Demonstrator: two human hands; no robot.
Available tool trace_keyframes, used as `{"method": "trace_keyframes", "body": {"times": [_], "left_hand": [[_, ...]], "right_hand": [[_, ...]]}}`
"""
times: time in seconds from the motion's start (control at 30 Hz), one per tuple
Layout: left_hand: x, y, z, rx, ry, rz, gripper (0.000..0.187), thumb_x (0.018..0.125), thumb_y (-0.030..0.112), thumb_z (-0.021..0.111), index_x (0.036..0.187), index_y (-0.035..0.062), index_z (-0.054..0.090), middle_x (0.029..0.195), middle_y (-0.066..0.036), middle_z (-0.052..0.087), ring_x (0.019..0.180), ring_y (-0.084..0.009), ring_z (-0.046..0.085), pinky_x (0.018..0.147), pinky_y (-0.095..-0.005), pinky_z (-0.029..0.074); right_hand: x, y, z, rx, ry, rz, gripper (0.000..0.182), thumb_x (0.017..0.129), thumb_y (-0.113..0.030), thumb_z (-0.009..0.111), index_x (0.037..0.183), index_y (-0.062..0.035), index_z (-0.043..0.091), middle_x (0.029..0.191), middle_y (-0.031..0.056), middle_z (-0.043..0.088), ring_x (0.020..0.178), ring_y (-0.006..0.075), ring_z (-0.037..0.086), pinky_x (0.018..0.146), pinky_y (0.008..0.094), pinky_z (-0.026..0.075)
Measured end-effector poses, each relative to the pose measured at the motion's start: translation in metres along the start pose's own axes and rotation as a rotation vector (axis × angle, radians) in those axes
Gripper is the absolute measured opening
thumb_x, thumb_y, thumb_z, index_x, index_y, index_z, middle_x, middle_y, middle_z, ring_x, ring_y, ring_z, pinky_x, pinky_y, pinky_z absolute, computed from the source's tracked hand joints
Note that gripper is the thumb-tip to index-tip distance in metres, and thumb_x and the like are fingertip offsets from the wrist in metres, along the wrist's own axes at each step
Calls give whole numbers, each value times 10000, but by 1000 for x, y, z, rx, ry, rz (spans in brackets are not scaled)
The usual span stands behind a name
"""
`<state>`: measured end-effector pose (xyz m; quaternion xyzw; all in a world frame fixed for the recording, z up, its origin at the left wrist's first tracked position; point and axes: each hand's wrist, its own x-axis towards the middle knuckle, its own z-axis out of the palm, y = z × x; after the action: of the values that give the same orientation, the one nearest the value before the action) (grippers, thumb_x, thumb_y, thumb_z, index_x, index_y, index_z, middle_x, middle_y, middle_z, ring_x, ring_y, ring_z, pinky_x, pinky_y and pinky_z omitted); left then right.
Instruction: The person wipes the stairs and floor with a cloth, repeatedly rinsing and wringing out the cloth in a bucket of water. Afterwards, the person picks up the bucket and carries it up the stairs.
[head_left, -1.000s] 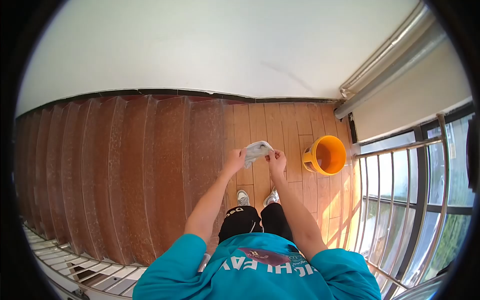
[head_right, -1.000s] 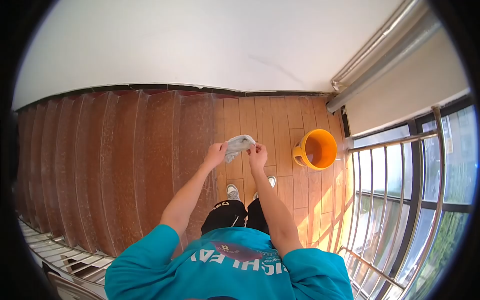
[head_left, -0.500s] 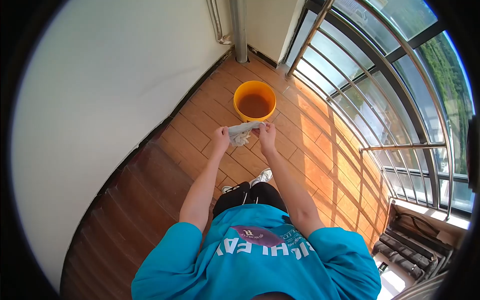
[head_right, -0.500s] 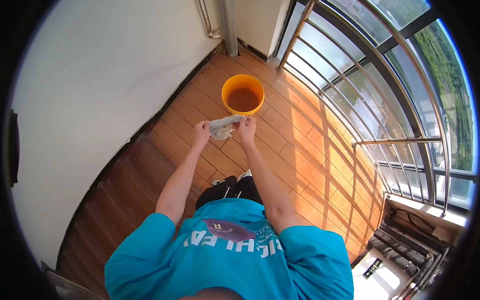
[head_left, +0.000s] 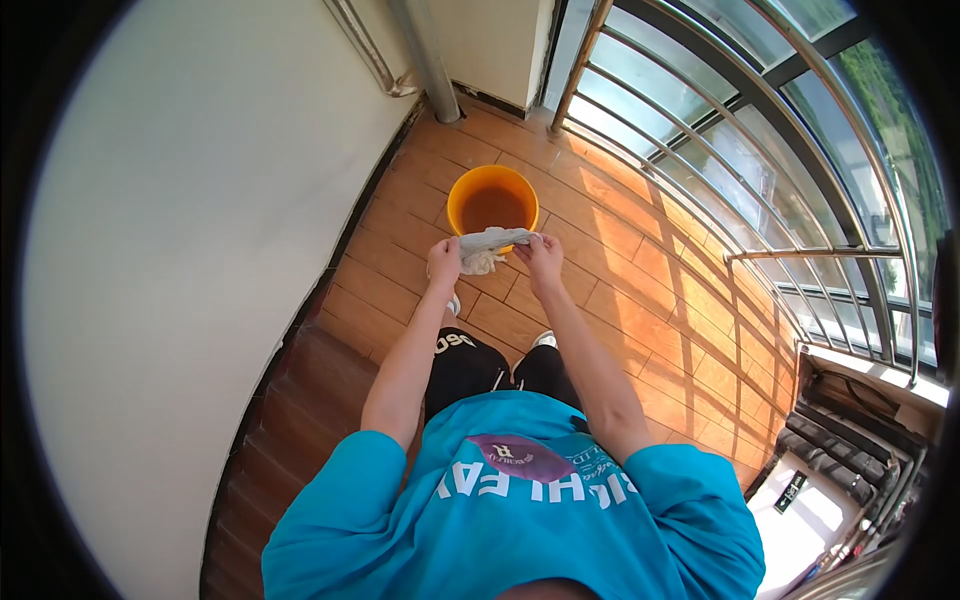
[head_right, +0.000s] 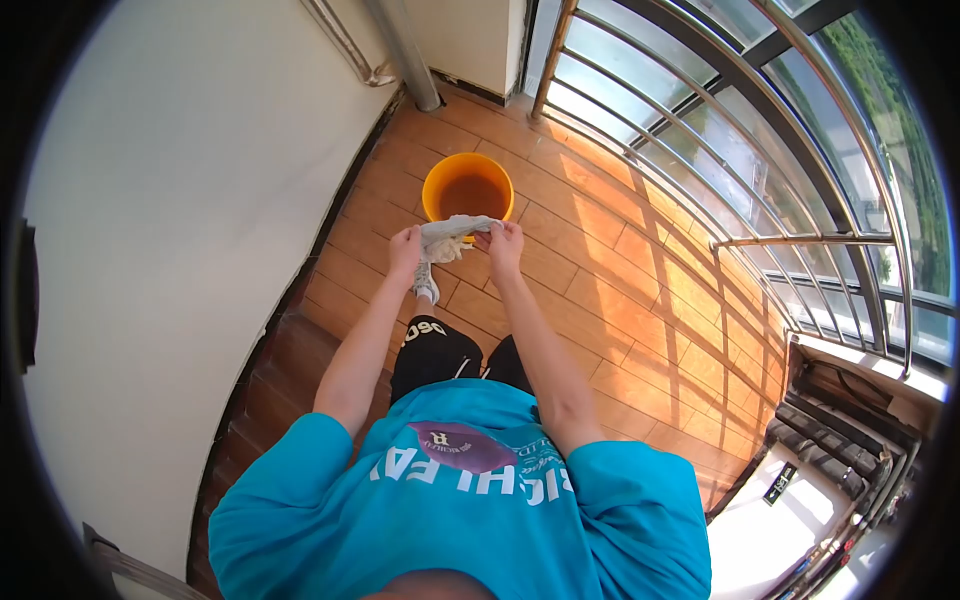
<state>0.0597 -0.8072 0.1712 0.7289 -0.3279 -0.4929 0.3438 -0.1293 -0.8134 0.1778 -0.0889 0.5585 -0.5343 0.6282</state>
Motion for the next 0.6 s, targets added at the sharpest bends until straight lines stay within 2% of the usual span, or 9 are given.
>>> {"method": "trace_keyframes", "body": {"times": [0.07,0.17,0.23,0.27,0.33,0.37,0.4,0.47,0.6], "left_hand": [[32,-19,-1,-33,-42,32,369,1028,278,495,1010,-46,671,881,-93,682,814,-134,611,721,-328,477],[76,-3,-2,-91,-170,97,351,1022,268,496,1090,-37,654,931,-94,678,837,-135,604,736,-314,480],[105,-4,-16,77,-367,23,347,1020,261,487,1092,-43,638,972,-108,672,886,-140,606,755,-308,483],[120,-3,-20,161,-365,-16,345,1013,264,486,1036,-51,625,989,-141,679,910,-191,637,764,-344,485],[149,-9,-15,204,-336,45,359,1004,278,494,1042,-55,624,1010,-161,690,936,-229,655,785,-362,491],[157,-16,-18,244,-296,97,374,996,291,502,1048,-59,624,1031,-181,700,961,-266,673,807,-379,497],[161,-15,-23,268,-318,81,374,996,291,502,1048,-59,624,1031,-181,700,961,-266,673,807,-379,497],[176,0,-19,415,-463,67,356,1002,261,507,1162,-31,634,1079,-141,704,1011,-225,666,855,-325,492],[188,-13,-5,423,-466,122,353,988,252,536,1152,-43,639,1092,-151,706,1033,-223,665,870,-326,493]], "right_hand": [[14,9,9,14,26,-1,184,1019,-100,496,1145,6,416,1145,210,620,988,291,679,899,424,588],[44,14,31,8,97,-29,265,1006,-147,547,1190,-2,424,1137,180,628,1017,267,667,854,386,583],[61,29,30,-247,190,53,370,989,-174,572,1288,-19,419,1109,140,640,1022,232,651,769,326,555],[68,38,28,-241,214,61,370,989,-174,572,1288,-19,419,1109,140,640,1022,232,651,769,326,555],[93,54,26,-512,365,34,418,973,-182,582,1341,-38,445,1078,106,648,1008,191,639,698,289,514],[102,62,26,-495,387,52,418,973,-182,582,1341,-38,445,1078,106,648,1008,191,639,698,289,514],[110,67,26,-493,356,48,394,970,-176,576,1323,-32,475,1083,105,650,995,178,640,684,286,508],[112,78,22,-486,345,51,373,968,-171,570,1305,-27,505,1088,104,652,982,165,641,669,283,502],[120,93,37,-463,283,13,277,963,-149,562,1200,-7,591,1001,86,689,827,152,681,642,249,518]]}}
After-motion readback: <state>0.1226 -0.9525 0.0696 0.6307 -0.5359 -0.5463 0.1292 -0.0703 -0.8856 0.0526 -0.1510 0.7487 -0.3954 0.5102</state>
